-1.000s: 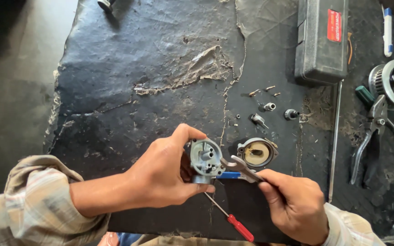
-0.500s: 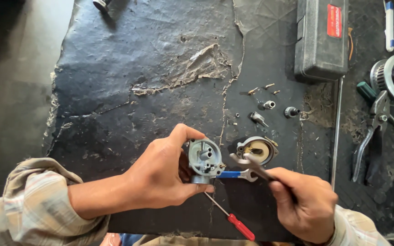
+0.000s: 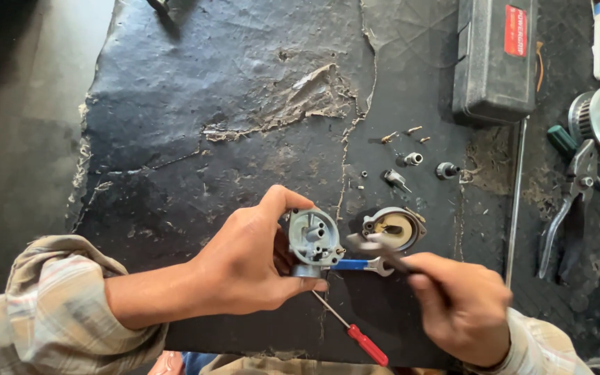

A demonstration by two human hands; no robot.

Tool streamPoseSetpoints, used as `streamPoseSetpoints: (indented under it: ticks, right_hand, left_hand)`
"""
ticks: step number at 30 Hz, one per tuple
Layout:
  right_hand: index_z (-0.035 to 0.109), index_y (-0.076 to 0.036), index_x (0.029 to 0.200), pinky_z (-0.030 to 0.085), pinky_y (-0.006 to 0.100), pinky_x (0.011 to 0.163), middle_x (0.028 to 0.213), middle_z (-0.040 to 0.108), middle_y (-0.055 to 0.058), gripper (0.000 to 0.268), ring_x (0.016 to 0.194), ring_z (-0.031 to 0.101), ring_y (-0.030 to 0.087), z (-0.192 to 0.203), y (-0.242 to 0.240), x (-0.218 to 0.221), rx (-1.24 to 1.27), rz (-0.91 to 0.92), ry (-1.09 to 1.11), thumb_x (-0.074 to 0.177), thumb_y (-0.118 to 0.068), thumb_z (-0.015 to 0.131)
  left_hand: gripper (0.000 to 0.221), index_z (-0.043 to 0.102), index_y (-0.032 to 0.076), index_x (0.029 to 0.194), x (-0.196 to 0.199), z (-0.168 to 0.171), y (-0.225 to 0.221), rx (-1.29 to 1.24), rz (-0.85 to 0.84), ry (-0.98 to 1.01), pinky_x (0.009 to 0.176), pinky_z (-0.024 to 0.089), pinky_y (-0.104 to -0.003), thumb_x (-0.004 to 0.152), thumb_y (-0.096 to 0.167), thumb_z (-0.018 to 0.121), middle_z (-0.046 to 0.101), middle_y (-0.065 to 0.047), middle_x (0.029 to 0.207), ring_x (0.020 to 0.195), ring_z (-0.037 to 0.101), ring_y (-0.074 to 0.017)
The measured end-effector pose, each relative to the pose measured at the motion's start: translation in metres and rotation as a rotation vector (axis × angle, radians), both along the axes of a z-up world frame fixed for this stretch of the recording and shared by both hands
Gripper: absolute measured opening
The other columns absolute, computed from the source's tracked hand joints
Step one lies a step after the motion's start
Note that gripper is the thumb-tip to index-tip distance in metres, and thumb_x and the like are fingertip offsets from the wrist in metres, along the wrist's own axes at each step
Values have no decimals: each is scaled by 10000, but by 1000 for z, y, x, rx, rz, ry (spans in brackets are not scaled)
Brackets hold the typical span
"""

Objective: The recorder disassembles, inspects, and works on the internal components of a motorcycle carburetor on a workbench.

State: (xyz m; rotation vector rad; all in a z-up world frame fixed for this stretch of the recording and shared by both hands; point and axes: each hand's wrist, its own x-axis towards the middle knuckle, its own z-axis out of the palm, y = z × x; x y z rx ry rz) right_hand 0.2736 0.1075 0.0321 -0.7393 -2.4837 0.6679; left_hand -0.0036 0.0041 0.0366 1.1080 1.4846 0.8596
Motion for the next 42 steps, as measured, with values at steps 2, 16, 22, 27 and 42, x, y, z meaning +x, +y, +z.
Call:
streamPoseSetpoints:
  ticks: [2,16,22,27,42]
  right_hand:
    - [718,-35,1027,510,317,532,733,706,99,138,567,688,213,3,3,-4,-22,50,-8,890,-56,715]
    - [712,-8,1051,504,314,514,694,674,106,181,537,656,233,-2,6,-4,-117,141,-25,875,-52,725]
    - [708,-8,1035,516,317,527,735,691,115,168,567,674,239,2,9,-10,-90,198,-43,878,-68,718]
    - [725,-35,1018,485,284,494,641,650,44,112,508,658,158,-5,2,-2,-94,24,39,910,-56,702]
    - [726,-2,907,416,328,459,585,574,94,90,453,563,209,15,9,-17,-96,28,-76,818,-15,721]
  left_hand:
    - [754,466,12,1200,1,-2,-2,13,6,-15,553,617,-268,634,165,940,771,-73,770,634,771,-125]
    - [762,468,6,1212,-1,1,1,18,-7,0,561,628,-268,632,163,937,779,-85,778,642,780,-126]
    - [760,461,8,1216,0,0,0,1,17,-38,560,630,-265,640,157,933,785,-79,786,651,783,-119]
    - [744,469,9,1204,1,-2,-1,23,22,-51,567,627,-259,642,151,936,788,-77,799,660,778,-109]
    - [729,509,-46,1255,-15,-30,8,-80,337,-411,535,566,-261,737,314,873,720,-130,924,683,672,-113]
